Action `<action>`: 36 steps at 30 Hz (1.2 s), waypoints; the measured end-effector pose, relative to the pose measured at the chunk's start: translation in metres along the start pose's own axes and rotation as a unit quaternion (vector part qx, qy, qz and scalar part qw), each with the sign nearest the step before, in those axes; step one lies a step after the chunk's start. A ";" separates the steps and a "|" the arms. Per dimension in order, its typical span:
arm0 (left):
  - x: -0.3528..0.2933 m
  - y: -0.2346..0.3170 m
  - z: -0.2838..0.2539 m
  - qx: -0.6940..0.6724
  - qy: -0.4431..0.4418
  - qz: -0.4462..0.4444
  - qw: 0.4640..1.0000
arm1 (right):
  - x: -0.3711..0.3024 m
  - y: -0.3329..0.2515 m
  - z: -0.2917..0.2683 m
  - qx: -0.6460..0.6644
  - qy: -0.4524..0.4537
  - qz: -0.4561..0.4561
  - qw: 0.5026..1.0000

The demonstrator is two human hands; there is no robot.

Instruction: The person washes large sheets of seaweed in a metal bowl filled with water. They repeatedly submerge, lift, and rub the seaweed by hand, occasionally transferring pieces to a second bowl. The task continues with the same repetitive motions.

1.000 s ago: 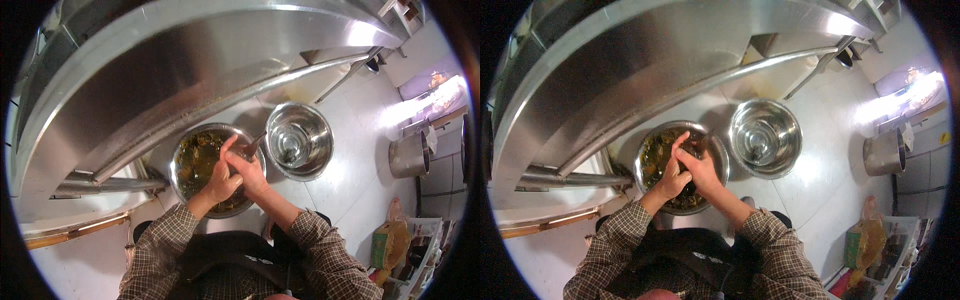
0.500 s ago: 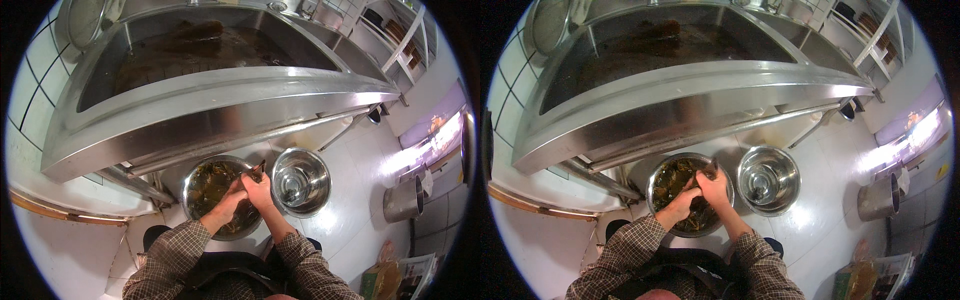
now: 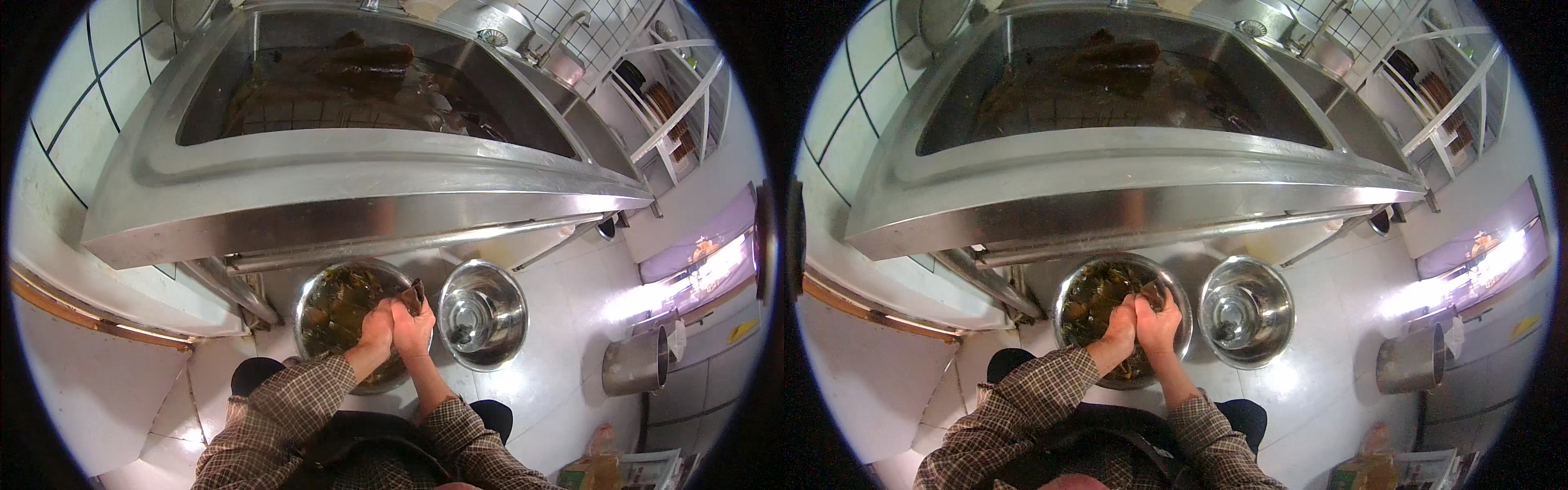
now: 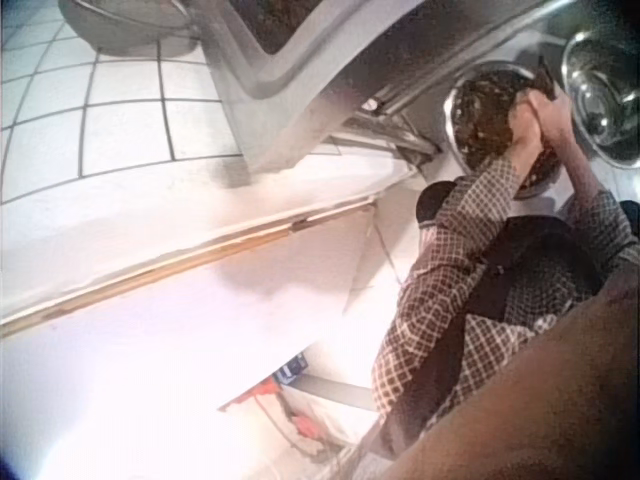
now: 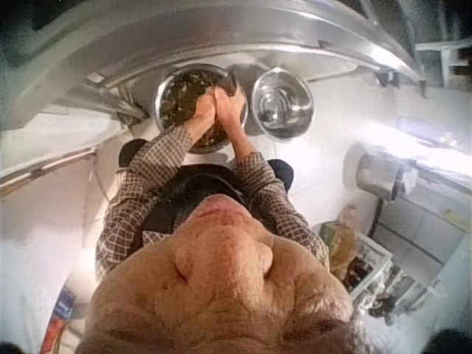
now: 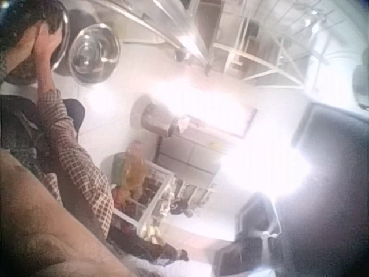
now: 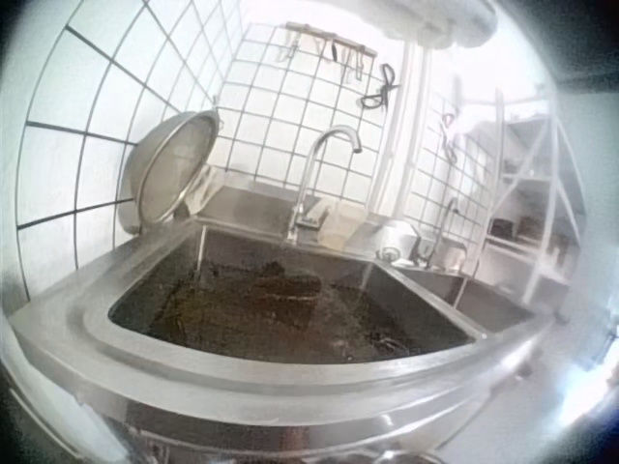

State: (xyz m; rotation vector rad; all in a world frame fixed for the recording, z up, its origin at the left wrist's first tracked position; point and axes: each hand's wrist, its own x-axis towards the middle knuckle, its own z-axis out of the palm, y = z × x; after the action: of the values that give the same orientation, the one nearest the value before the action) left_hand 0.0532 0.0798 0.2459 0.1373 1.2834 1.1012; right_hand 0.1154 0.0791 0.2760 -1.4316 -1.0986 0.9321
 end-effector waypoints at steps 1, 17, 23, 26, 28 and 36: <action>-0.002 0.000 -0.001 0.026 -0.017 0.031 0.999 | 0.000 -0.004 -0.002 0.000 -0.005 0.003 1.000; 0.007 -0.030 -0.003 0.136 -0.119 0.264 0.947 | 0.004 -0.025 -0.022 -0.092 -0.017 0.001 0.996; 0.014 -0.030 0.004 0.062 -0.175 0.278 0.943 | 0.003 -0.039 -0.023 -0.122 -0.004 -0.058 0.991; -0.032 0.019 0.018 -0.076 -0.272 0.087 0.955 | -0.001 -0.066 -0.027 -0.128 0.013 -0.080 0.988; -0.050 0.048 0.015 -0.098 -0.363 -0.051 0.925 | 0.008 -0.073 -0.048 -0.095 0.050 -0.115 0.988; -0.007 0.056 -0.006 0.118 -0.255 0.044 0.959 | 0.056 -0.294 -0.069 0.017 0.208 -0.506 0.837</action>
State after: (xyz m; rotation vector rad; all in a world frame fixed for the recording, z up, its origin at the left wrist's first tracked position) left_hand 0.0167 0.1014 0.2839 0.6231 0.9400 0.9035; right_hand 0.1557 0.1204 0.5773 -0.7469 -1.2509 -0.1255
